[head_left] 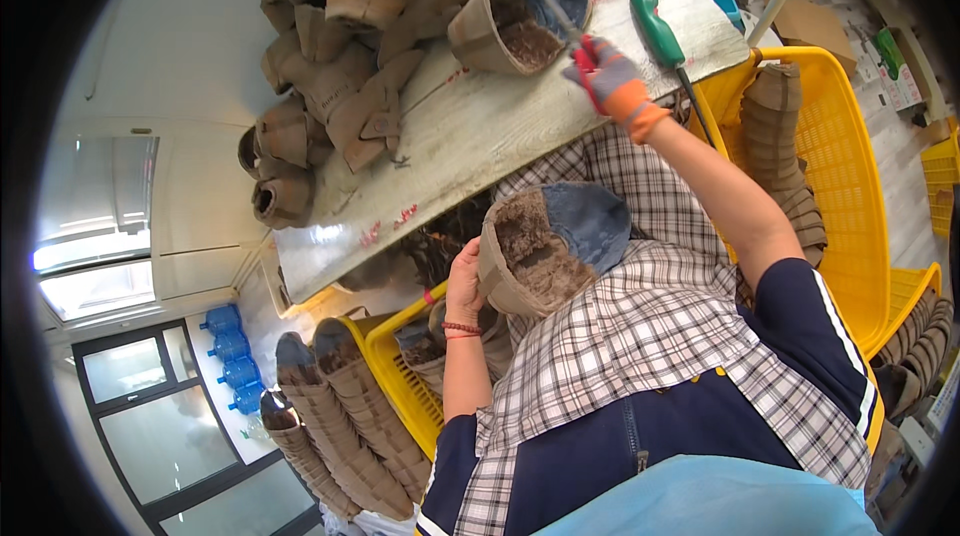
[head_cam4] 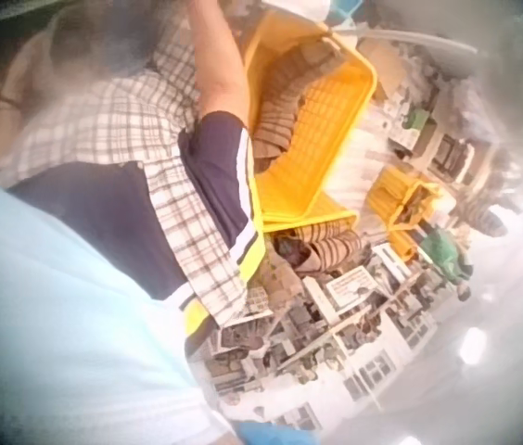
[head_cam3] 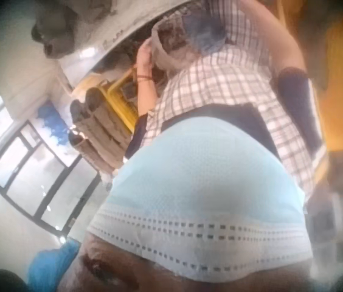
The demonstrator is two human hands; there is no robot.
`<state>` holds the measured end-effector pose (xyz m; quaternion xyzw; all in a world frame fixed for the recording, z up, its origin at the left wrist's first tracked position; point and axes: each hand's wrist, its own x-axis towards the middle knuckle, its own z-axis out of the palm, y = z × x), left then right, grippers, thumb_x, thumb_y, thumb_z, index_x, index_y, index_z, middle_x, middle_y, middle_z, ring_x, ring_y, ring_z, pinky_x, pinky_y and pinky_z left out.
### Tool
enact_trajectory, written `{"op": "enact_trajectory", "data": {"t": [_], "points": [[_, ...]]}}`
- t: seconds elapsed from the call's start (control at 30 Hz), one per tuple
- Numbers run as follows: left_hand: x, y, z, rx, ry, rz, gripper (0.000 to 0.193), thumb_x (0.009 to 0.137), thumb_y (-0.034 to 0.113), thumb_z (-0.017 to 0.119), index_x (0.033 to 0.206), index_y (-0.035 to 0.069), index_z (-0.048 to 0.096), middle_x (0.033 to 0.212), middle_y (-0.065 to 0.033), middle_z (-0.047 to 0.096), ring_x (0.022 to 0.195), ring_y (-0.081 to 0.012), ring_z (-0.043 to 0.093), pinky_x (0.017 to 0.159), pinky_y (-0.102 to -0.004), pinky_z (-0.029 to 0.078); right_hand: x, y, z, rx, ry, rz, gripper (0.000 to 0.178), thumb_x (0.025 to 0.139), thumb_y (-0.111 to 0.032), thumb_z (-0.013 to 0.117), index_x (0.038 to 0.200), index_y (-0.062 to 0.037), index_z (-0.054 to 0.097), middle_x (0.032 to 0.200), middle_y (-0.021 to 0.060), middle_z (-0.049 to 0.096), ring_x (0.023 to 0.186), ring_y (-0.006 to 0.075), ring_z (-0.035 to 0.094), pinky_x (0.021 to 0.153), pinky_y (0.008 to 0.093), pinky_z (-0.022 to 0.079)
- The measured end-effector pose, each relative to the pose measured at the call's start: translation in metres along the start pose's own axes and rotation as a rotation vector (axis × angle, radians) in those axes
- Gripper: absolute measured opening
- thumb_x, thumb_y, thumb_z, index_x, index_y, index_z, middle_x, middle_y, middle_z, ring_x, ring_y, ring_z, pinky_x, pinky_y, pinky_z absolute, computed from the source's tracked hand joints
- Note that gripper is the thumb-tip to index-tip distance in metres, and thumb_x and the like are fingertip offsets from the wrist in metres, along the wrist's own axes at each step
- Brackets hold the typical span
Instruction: The person trims the interior lining of multiple brown shoes using scissors. They pick up each shoe from a pile, cut away excess material inside, and place the trimmed shoes into a yellow basket. The process is repeated for several shoes throughout the clip.
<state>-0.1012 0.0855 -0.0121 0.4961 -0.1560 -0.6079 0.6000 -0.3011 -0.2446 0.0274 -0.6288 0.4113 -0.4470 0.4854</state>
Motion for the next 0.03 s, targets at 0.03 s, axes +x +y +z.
{"op": "enact_trajectory", "data": {"t": [0.03], "points": [[0.0180, 0.0121, -0.0003, 0.114, 0.104, 0.025, 0.028, 0.089, 0.003, 0.055, 0.116, 0.003, 0.059, 0.105, -0.0073, 0.065, 0.088, -0.0143, 0.063, 0.080, -0.0263, 0.051, 0.0202, -0.0074, 0.0263, -0.128, -0.063, 0.121, 0.051, 0.081, -0.031, 0.070, 0.120, -0.0047, 0.052, 0.109, 0.0108, 0.065, 0.099, 0.0242, 0.064, 0.082, 0.0300, 0.050]]}}
